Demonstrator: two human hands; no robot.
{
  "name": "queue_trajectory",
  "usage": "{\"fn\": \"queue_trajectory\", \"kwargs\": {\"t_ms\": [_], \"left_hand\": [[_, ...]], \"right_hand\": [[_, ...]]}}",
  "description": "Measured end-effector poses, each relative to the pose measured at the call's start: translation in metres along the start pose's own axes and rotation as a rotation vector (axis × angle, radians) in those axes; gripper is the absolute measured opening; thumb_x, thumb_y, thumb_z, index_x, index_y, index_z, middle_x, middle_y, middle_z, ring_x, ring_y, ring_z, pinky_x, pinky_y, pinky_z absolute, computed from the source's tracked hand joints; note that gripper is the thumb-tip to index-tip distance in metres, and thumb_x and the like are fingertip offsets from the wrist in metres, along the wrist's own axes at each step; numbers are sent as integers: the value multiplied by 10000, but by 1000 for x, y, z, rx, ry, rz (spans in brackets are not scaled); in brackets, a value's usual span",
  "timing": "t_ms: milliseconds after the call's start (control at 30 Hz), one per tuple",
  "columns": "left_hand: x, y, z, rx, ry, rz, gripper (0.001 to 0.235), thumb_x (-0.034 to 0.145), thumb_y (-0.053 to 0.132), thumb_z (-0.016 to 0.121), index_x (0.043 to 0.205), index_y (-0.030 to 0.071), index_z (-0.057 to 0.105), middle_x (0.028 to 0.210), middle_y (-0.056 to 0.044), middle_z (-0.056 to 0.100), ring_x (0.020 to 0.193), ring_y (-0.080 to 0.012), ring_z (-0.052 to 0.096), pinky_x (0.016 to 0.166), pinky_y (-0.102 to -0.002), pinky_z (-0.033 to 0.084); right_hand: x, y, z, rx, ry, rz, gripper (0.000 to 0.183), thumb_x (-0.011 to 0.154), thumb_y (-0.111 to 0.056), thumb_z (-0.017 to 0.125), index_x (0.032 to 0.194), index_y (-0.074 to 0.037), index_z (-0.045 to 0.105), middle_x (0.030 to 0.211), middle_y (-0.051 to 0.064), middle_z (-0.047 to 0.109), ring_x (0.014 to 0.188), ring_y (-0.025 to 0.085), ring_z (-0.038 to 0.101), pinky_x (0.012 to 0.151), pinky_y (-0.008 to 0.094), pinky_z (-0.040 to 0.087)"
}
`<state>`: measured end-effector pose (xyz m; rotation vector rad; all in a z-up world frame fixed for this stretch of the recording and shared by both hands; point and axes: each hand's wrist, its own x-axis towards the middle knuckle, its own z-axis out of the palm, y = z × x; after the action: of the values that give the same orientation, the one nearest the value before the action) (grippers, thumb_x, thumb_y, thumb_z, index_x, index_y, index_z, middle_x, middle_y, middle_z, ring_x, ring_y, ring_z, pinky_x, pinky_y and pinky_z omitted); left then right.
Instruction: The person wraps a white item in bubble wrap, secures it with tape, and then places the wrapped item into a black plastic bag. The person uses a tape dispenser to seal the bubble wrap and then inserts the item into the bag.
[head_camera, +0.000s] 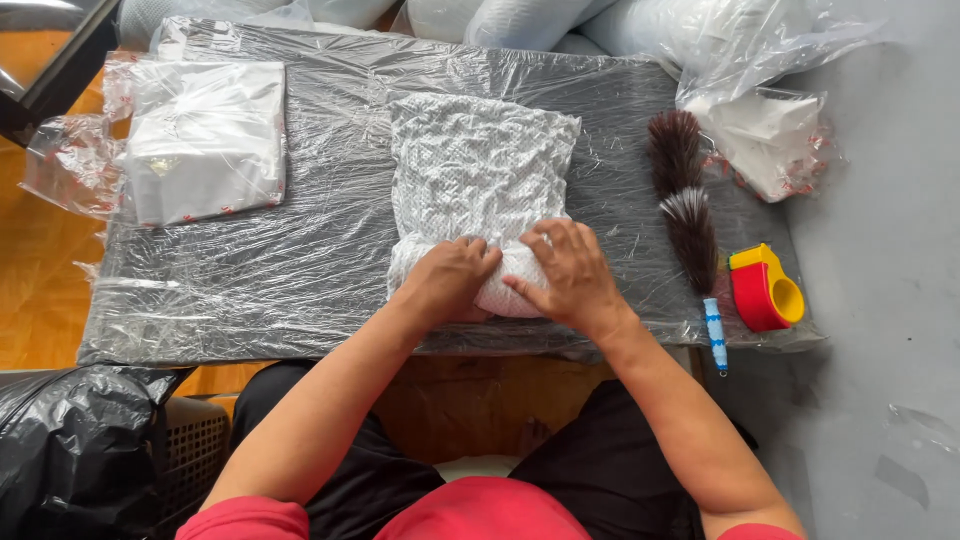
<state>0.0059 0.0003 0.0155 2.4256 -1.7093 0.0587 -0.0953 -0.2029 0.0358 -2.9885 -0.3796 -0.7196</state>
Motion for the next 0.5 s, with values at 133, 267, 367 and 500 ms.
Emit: {"fn": "queue_trajectory", "kwargs": {"t_ms": [133,267,367,500], "left_hand": [[3,-5,-8,-41,-53,-4,803,553,491,888,1164,64,590,959,-149,675,880,-364,703,743,-439,575],[7,-8,-18,-108,-109,-28,795,578,490,901,1181,68,598,978,-150,696,917,-367,718,773,-445,589],[10,-12,-20,-161,-127,-37,792,587,527,884,1171,71,602,984,-160,705,915,-381,723,779,-462,594],[17,-20,-25,-219,-166,-28,801,574,572,866,1140,66,612,992,-182,725,910,-413,731,792,-504,595]], "right_hand": [[-22,-43,-13,-165,27,-42,886,776,-662,736,1434,-110,522,1395,179,519,1358,394,479,1144,662,320],[-24,-54,-15,-294,-47,-25,1277,614,-682,821,1587,-35,305,1602,311,309,1481,522,292,1152,711,283],[-24,-42,1,-281,13,-31,1218,625,-686,814,1544,-19,372,1512,308,398,1384,516,418,1090,653,396],[-18,-19,13,-236,76,-68,1094,702,-785,713,1445,-17,478,1216,229,565,1060,403,628,883,501,530]]}}
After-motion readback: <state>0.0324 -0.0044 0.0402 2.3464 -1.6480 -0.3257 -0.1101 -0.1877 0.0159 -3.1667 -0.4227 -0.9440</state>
